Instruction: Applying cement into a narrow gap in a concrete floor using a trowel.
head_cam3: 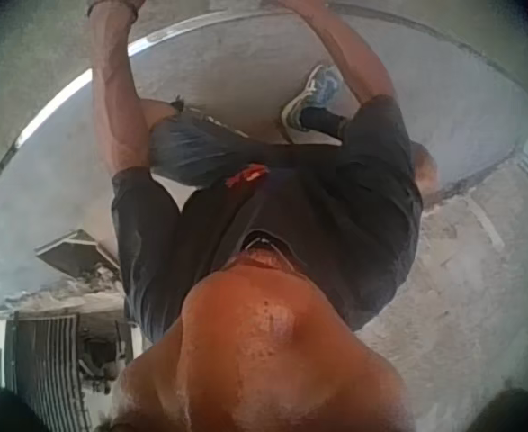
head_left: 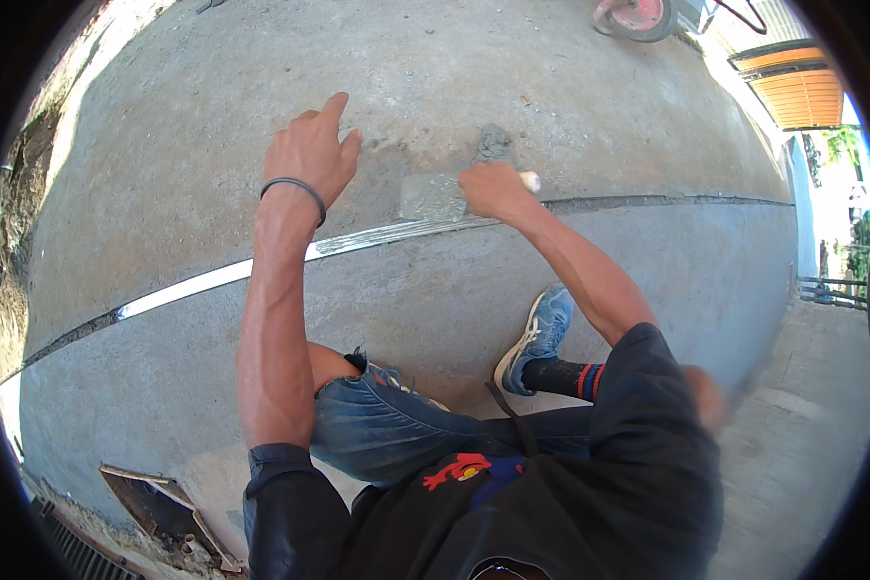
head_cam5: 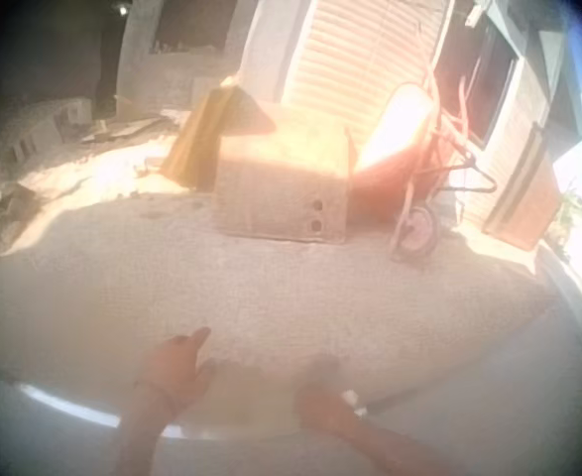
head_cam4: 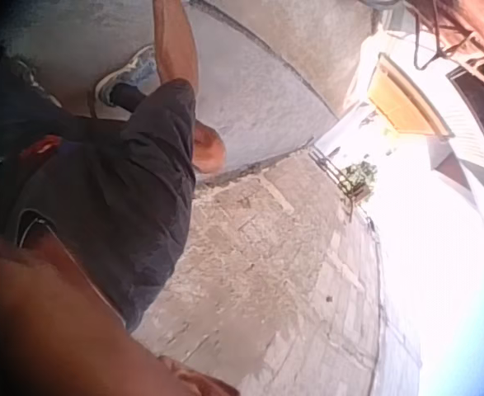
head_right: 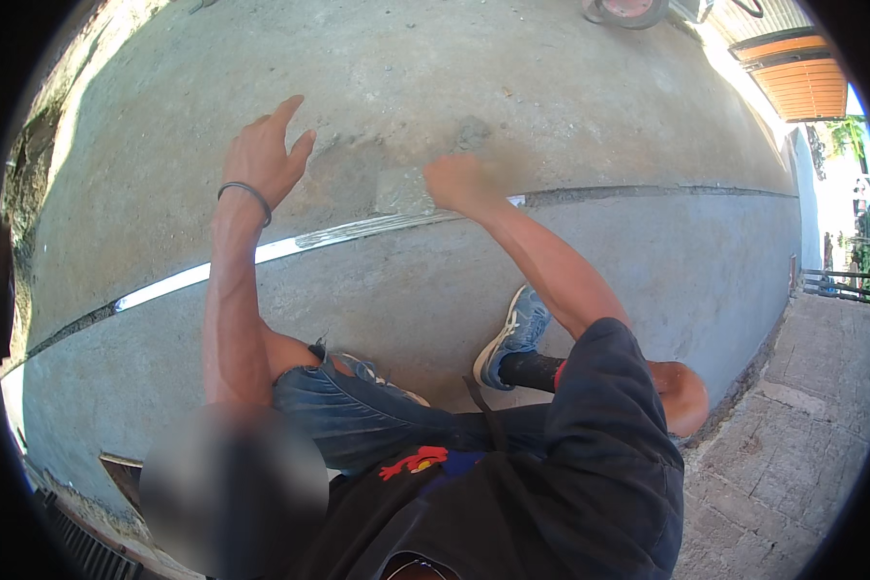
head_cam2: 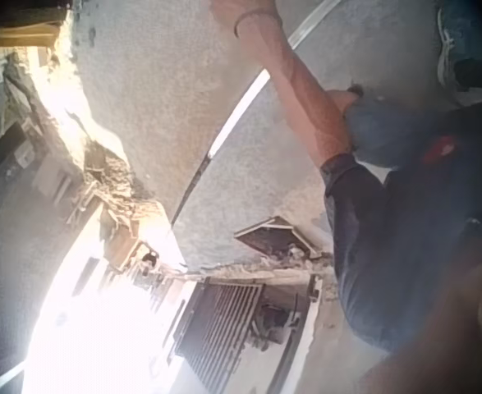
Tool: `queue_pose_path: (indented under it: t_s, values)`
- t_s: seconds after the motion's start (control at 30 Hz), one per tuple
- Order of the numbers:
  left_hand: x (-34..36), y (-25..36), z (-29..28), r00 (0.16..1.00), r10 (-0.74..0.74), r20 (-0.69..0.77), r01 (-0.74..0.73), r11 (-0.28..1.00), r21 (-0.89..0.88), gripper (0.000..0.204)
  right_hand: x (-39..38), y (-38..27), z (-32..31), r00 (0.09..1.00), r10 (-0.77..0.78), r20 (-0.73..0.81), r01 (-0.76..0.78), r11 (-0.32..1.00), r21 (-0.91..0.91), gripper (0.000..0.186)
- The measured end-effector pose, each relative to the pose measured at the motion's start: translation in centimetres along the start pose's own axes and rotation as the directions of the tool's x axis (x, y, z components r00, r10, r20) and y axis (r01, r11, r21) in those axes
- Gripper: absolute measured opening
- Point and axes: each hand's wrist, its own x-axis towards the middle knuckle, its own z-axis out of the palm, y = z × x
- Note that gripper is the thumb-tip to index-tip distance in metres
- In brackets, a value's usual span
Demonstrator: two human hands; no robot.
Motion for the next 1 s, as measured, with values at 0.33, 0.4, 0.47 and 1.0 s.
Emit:
queue_pose_path:
  t_s: [0.33,0.4,0.47,1.0]
  values:
    - [0.4,2.2,0.0,0.997,0.032,0.073,-0.032,0.999,-0.007,0.047,-8.7,12.5,9.2,0.826,0.544,-0.150,-0.490,0.823,0.289,0.039]
    - [0.1,2.2,-0.1,0.994,0.018,0.108,-0.017,1.000,-0.005,0.047,-7.3,12.1,11.3,0.805,0.574,-0.151,-0.500,0.792,0.350,0.039]
    - [0.1,1.9,-0.3,0.996,0.009,0.086,-0.009,1.000,-0.001,0.048,-5.3,11.1,13.0,0.810,0.513,-0.283,-0.418,0.845,0.334,0.034]
    - [0.1,1.1,0.3,0.998,0.024,0.053,-0.025,0.999,0.029,0.047,-2.2,2.4,12.3,0.882,0.176,-0.437,0.050,0.887,0.458,0.031]
